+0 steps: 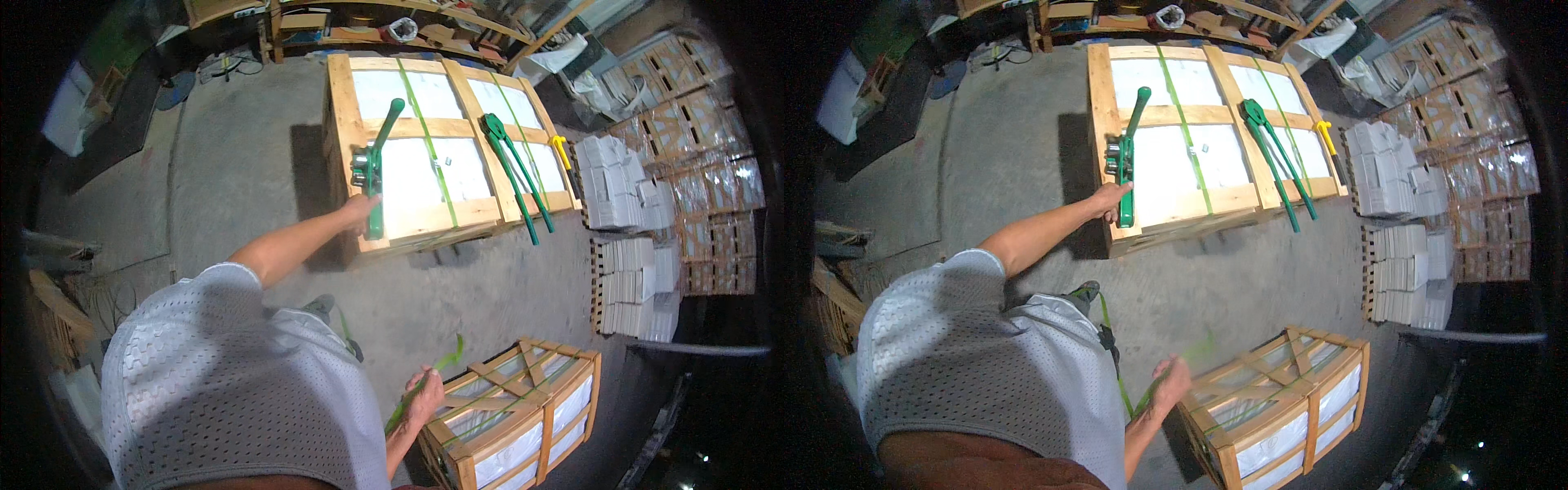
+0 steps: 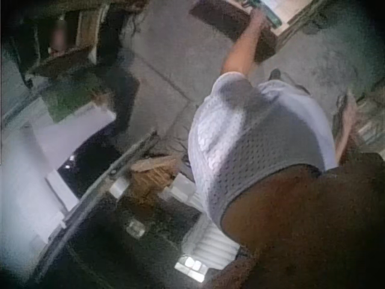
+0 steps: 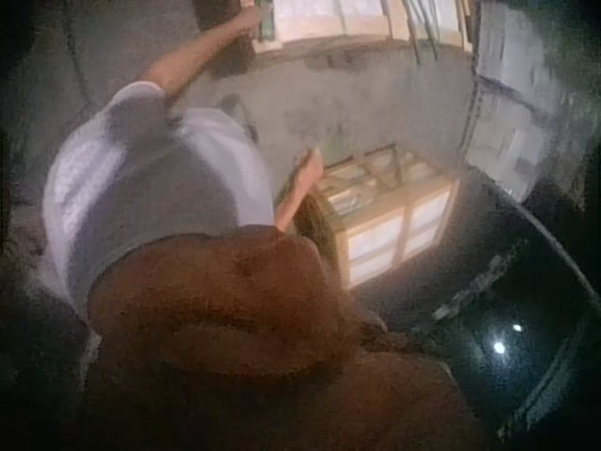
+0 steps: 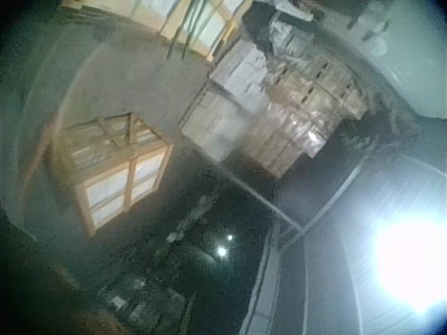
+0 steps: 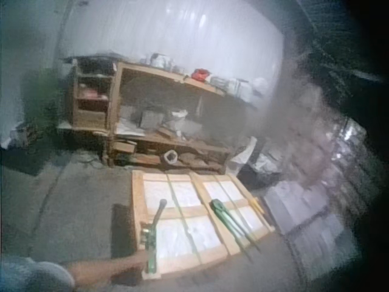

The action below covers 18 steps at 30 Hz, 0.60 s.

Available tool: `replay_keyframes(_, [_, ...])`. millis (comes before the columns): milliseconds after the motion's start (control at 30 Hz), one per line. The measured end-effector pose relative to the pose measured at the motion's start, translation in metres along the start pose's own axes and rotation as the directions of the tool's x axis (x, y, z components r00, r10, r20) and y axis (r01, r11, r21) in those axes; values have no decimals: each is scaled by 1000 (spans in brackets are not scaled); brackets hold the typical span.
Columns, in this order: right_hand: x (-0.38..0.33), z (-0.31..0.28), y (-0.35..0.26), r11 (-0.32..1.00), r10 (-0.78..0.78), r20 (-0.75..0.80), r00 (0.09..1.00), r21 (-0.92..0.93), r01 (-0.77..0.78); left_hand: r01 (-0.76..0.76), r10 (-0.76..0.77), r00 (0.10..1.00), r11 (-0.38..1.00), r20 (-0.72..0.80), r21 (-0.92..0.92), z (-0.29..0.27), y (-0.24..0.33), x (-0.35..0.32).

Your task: The person wraps green plastic strapping around a wooden crate, threads it through a hand tensioner, and cranks the handle to tighten the strap. They then use a strapping tool to secure the strap and repeat the process on another side of the crate.

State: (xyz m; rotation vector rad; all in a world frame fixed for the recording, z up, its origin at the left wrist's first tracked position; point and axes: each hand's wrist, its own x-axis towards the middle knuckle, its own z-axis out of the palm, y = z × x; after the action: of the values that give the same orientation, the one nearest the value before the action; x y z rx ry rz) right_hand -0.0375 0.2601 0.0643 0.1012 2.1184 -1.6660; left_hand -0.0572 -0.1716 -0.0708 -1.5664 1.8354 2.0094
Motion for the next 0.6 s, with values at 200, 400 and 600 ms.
replay_keyframes(200, [0, 19, -35, 999, 8, 18, 1000, -47, -7, -95, 99, 995, 969, -3, 228, -8, 9, -14])
replay_keyframes(400, [13, 34, -55, 960, -83, 189, 979, -248, 129, -516, 491, 851, 714, 187, 473, 36, 5, -99])
replay_keyframes(600, [34, 57, -31, 933, -146, 527, 837, -207, 293, 302, 263, 648, 773, 714, -558, 102, 38, -193])
